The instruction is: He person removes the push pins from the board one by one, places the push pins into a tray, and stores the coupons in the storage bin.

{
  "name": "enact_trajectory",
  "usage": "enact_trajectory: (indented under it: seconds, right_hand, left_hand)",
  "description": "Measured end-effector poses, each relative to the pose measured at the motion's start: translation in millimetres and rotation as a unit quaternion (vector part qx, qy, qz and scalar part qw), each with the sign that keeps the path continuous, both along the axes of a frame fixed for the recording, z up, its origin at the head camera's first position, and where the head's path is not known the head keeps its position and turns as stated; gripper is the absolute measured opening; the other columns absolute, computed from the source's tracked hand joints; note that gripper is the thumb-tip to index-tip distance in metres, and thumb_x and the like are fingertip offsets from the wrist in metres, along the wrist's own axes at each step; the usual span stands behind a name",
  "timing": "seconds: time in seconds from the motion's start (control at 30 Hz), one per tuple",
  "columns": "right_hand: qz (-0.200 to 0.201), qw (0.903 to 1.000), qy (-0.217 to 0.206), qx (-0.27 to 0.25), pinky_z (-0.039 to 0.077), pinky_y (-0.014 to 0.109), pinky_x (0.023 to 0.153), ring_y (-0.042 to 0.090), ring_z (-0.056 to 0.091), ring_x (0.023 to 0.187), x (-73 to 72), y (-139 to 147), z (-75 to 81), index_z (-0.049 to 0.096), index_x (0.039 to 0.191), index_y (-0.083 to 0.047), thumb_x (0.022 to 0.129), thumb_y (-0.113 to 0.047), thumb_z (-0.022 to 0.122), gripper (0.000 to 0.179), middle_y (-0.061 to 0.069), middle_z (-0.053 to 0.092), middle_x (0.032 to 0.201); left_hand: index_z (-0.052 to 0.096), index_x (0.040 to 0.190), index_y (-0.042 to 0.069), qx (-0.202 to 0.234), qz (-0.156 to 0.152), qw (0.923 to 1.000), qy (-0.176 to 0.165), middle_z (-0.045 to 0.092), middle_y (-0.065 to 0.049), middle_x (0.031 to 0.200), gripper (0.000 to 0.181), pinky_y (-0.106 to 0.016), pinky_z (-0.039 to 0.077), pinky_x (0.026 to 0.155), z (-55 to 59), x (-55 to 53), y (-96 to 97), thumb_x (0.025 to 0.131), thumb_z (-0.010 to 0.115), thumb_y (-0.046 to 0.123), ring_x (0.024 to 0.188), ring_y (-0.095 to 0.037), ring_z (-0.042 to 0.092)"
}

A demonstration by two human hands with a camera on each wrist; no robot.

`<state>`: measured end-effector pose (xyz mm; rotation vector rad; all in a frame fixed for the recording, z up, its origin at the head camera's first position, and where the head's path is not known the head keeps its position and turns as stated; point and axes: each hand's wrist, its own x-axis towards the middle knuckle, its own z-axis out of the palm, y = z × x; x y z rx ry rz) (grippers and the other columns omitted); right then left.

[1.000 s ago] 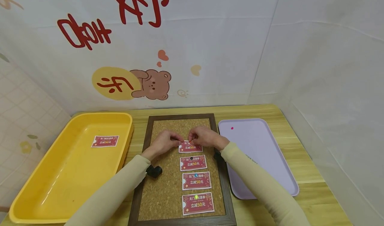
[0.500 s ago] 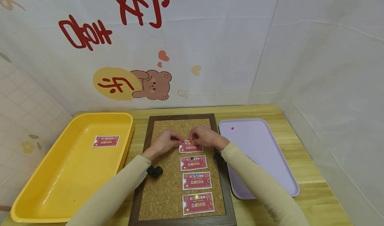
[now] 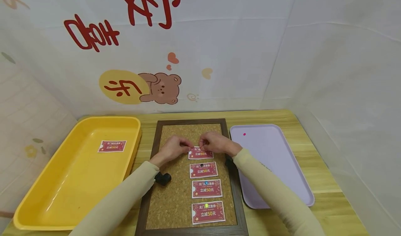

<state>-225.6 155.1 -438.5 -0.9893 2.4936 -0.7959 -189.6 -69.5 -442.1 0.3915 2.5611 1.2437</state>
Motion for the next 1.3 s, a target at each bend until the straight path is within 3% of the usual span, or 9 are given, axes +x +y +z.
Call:
enact_trajectory:
  seconds: [0.5,0.73,1.03,1.3]
  right_hand:
    - [0.009,0.9997,-0.025,0.000,0.046,0.029,0.069,0.009,0.054,0.072,0.6,0,3.6,0.068,0.091,-0.009,0.098,-0.002,0.066,0.010,-0.004,0.061,0.082]
    - [-0.012,0.9980,-0.060,-0.018,0.046,0.031,0.073,0.012,0.055,0.076,1.2,7,4.4,0.067,0.092,-0.011,0.101,-0.004,0.063,0.012,-0.003,0.064,0.087]
    - [-0.065,0.9967,-0.011,-0.048,0.044,0.032,0.070,0.013,0.054,0.075,9.3,15,15.2,0.068,0.096,-0.010,0.102,-0.008,0.064,0.006,0.000,0.067,0.088]
    - [-0.104,0.9894,-0.007,-0.102,0.047,0.034,0.072,0.016,0.059,0.080,21.3,27,29.2,0.068,0.102,-0.009,0.103,-0.013,0.065,0.005,0.011,0.071,0.096]
  left_hand:
    - [0.081,0.100,0.007,0.005,-0.005,1.0000,0.001,0.075,-0.004,0.102,0.010,-0.037,0.052,0.088,1.1,1.4,-0.3,0.097,0.071,0.007,0.095,-0.018,0.065]
    - [0.081,0.100,0.007,0.003,-0.004,1.0000,0.003,0.075,-0.004,0.101,0.012,-0.036,0.051,0.086,-0.2,2.0,-1.0,0.097,0.070,0.005,0.093,-0.017,0.064]
    - [0.081,0.099,0.009,-0.002,0.006,1.0000,0.004,0.075,-0.002,0.101,0.010,-0.036,0.051,0.085,1.5,3.2,-0.7,0.096,0.071,0.008,0.091,-0.016,0.063]
    - [0.072,0.110,-0.001,0.039,0.019,0.9990,0.010,0.069,-0.007,0.094,0.016,-0.032,0.052,0.075,17.0,3.9,0.0,0.094,0.070,0.003,0.084,-0.018,0.063]
